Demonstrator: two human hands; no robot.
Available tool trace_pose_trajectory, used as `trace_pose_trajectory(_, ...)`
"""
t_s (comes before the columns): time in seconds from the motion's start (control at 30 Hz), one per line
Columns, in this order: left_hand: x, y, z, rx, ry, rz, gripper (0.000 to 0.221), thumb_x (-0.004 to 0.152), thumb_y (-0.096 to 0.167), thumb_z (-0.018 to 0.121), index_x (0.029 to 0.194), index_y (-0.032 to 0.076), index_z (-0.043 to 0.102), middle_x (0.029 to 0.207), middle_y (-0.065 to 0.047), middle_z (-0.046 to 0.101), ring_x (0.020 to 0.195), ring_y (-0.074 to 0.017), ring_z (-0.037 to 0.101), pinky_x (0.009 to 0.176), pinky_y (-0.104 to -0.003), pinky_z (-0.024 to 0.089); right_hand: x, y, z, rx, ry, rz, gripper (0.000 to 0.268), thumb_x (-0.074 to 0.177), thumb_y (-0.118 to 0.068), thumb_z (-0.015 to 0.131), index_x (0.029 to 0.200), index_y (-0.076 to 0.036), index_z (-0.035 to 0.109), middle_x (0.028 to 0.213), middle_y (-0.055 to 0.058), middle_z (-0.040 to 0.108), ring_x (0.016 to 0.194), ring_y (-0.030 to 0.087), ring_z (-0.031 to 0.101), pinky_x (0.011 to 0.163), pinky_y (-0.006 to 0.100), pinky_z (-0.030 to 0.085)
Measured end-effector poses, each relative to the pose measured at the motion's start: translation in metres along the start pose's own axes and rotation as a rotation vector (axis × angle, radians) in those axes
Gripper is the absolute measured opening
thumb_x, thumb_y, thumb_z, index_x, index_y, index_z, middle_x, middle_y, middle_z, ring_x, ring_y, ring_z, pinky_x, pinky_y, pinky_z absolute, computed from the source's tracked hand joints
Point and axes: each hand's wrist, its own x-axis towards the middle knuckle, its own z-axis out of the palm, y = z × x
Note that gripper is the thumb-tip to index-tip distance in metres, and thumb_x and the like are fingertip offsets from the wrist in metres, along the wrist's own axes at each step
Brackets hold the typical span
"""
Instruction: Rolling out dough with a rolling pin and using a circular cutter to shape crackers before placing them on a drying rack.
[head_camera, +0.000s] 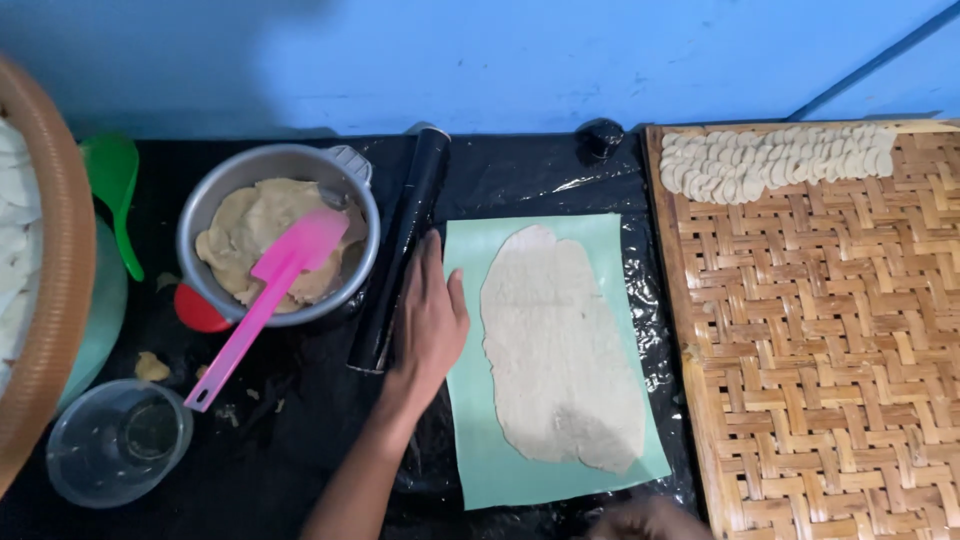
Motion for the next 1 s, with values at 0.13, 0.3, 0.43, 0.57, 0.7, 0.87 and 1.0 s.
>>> trace_pose_trajectory(0.13,0.017,-0.01,0.039,-0.306,-0.065,-0.134,0.05,0.101,0.01,0.059,0.144,-0.012,0.046,0.134,-0.034,0.058,0.122,-0.0471,0.058,0.1,-0.048,0.048,0.06,-0.166,-0.039,-0.494,0.046,-0.308,0.031,0.087,-0.013,0.064,0.113,-0.002,0.076,0.096,0.01,0.082,0.089,0.017,0.079,0.078,0.034,0.061)
trace_pose_trajectory(0.3,0.027,-0.022,0.051,-0.453,0.001,-0.208,0.032,0.102,0.003,0.052,0.132,-0.003,0.057,0.12,-0.027,0.068,0.111,-0.0423,0.067,0.091,-0.045,0.054,0.175,-0.287,-0.069,-0.671,0.745,-0.564,0.037,0.101,-0.034,0.07,0.116,0.0,0.07,0.08,0.019,0.066,0.074,0.029,0.063,0.07,0.042,0.051)
trace_pose_trajectory(0.43,0.027,-0.02,0.046,-0.466,-0.025,-0.296,0.025,0.099,0.003,0.052,0.122,0.002,0.061,0.094,-0.024,0.069,0.088,-0.0413,0.069,0.074,-0.047,0.052,0.254,-0.329,-0.096,-0.844,0.917,-0.979,0.058,0.097,-0.032,0.073,0.144,-0.005,0.053,0.121,0.028,0.063,0.102,0.045,0.065,0.085,0.05,0.054)
trace_pose_trajectory(0.57,0.03,-0.022,0.049,-0.483,0.014,-0.218,0.011,0.103,0.01,0.056,0.111,0.003,0.061,0.093,-0.022,0.07,0.088,-0.0423,0.069,0.07,-0.047,0.053,0.298,-0.348,-0.099,-1.009,0.874,-0.744,0.064,0.094,-0.04,0.076,0.138,-0.002,0.05,0.119,0.03,0.06,0.111,0.048,0.061,0.092,0.053,0.051)
trace_pose_trajectory(0.7,0.027,-0.027,0.05,-0.462,-0.04,-0.286,0.012,0.105,0.015,0.059,0.106,0.004,0.06,0.092,-0.021,0.071,0.089,-0.0437,0.069,0.068,-0.048,0.052,0.285,-0.334,-0.092,-1.018,0.808,-0.698,0.06,0.095,-0.035,0.073,0.136,0.001,0.05,0.122,0.028,0.061,0.114,0.046,0.062,0.098,0.051,0.052)
trace_pose_trajectory(0.87,0.028,-0.029,0.049,-0.529,-0.135,-0.306,0.012,0.104,0.016,0.057,0.108,0.006,0.063,0.088,-0.02,0.071,0.084,-0.0412,0.071,0.066,-0.047,0.053,0.208,-0.304,-0.058,-0.854,0.725,-0.942,0.053,0.107,-0.028,0.061,0.145,0.005,0.046,0.129,0.031,0.058,0.114,0.043,0.063,0.097,0.051,0.051)
trace_pose_trajectory(1.0,0.026,-0.033,0.05,-0.537,-0.139,-0.228,0.011,0.105,0.014,0.057,0.108,0.005,0.062,0.087,-0.02,0.071,0.085,-0.041,0.07,0.066,-0.047,0.052,0.181,-0.29,-0.047,-0.863,0.649,-0.907,0.053,0.106,-0.027,0.062,0.146,0.005,0.047,0.125,0.031,0.059,0.111,0.044,0.062,0.095,0.052,0.051)
